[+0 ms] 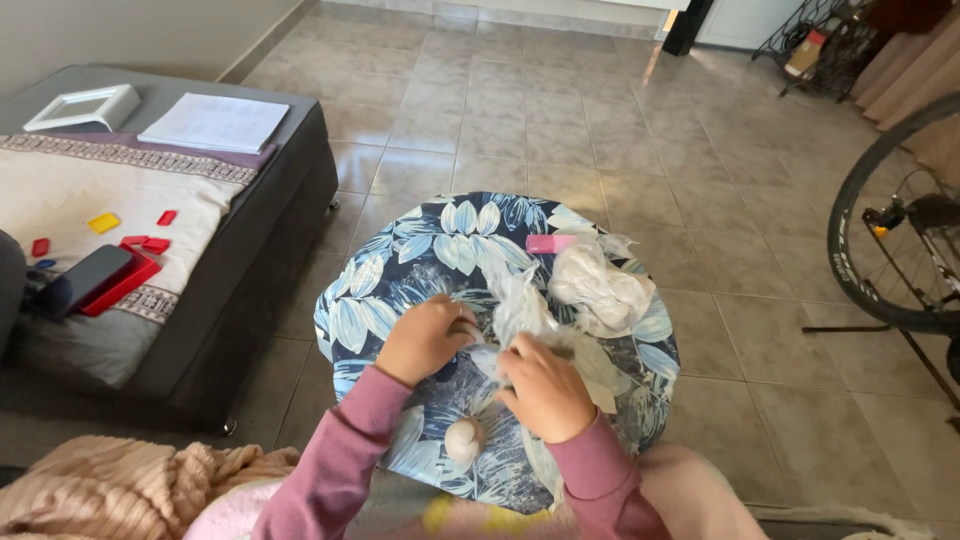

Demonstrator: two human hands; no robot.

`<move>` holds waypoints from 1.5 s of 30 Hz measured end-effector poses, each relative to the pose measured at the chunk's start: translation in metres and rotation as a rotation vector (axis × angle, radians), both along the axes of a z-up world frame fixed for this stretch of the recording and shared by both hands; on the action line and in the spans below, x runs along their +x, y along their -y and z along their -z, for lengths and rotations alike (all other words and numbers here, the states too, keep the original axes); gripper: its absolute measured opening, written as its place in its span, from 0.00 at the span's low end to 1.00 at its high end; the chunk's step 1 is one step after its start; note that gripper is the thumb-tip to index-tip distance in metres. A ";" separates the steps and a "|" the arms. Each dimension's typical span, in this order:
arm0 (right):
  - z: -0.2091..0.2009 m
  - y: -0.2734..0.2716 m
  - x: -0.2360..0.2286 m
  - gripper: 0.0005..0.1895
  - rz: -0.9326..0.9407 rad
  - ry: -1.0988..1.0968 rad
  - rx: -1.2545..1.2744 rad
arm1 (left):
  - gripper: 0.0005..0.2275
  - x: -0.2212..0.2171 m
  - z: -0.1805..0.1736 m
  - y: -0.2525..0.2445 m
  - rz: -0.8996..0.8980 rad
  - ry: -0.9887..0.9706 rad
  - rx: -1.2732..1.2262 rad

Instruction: Sculpting and carving a small clay object using hands and a carving tool.

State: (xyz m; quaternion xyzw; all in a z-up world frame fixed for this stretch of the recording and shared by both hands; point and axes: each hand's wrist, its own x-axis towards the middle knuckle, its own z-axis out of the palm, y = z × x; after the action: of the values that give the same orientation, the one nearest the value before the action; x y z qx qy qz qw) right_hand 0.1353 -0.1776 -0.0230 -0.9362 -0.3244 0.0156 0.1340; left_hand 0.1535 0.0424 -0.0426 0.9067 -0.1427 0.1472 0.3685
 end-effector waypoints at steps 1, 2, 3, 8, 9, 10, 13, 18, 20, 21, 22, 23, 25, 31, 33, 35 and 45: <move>0.002 -0.001 0.002 0.15 -0.003 0.000 -0.003 | 0.09 -0.002 -0.002 0.000 -0.003 0.000 -0.003; 0.004 -0.001 0.005 0.17 -0.020 0.073 0.066 | 0.09 -0.004 -0.003 0.000 -0.029 -0.006 -0.038; 0.006 -0.001 0.007 0.20 -0.034 0.147 0.137 | 0.10 -0.006 -0.005 0.000 -0.054 -0.011 -0.072; -0.005 -0.005 0.009 0.26 -0.069 0.310 0.274 | 0.09 -0.013 -0.017 0.002 -0.016 0.074 -0.086; -0.006 -0.006 0.009 0.26 -0.045 0.308 0.274 | 0.09 -0.016 -0.020 0.003 -0.005 0.060 -0.099; -0.009 -0.006 0.009 0.26 -0.046 0.300 0.274 | 0.09 -0.020 -0.028 0.005 -0.008 0.053 -0.099; -0.013 -0.005 0.009 0.26 -0.022 0.339 0.341 | 0.10 -0.029 -0.043 0.010 -0.051 0.074 -0.055; -0.011 -0.005 0.011 0.15 -0.028 0.370 0.411 | 0.10 -0.031 -0.040 0.010 -0.043 0.161 -0.062; -0.016 -0.006 0.010 0.13 -0.015 0.392 0.412 | 0.10 -0.033 -0.038 0.012 -0.040 0.143 -0.123; -0.018 -0.006 0.010 0.10 0.000 0.418 0.409 | 0.11 -0.032 -0.037 0.014 -0.033 0.129 -0.188; -0.018 -0.006 0.009 0.10 0.004 0.416 0.411 | 0.11 -0.030 -0.033 0.014 -0.030 0.126 -0.185; -0.018 -0.005 0.009 0.09 0.006 0.416 0.400 | 0.11 -0.028 -0.029 0.015 -0.045 0.121 -0.227; -0.017 -0.005 0.007 0.08 0.013 0.415 0.388 | 0.10 -0.020 -0.017 0.009 -0.056 0.114 -0.269; -0.008 -0.002 0.010 0.09 -0.003 0.382 0.395 | 0.10 -0.001 0.015 -0.036 -0.145 0.082 -0.809; 0.003 -0.002 0.016 0.09 0.049 0.325 0.349 | 0.13 -0.020 -0.008 -0.035 0.064 -0.028 -1.140; 0.011 -0.004 0.018 0.09 0.062 0.300 0.330 | 0.13 -0.041 -0.021 -0.026 0.232 -0.109 -1.412; 0.010 -0.003 0.018 0.15 0.102 0.165 0.215 | 0.24 -0.072 -0.015 0.000 0.680 -0.338 -2.024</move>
State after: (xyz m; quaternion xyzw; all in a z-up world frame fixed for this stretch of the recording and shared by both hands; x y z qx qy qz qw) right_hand 0.1529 -0.1749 -0.0328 -0.9299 -0.2859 -0.1031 0.2071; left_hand 0.0819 0.0425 -0.0274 0.1028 -0.1464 -0.0400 0.9831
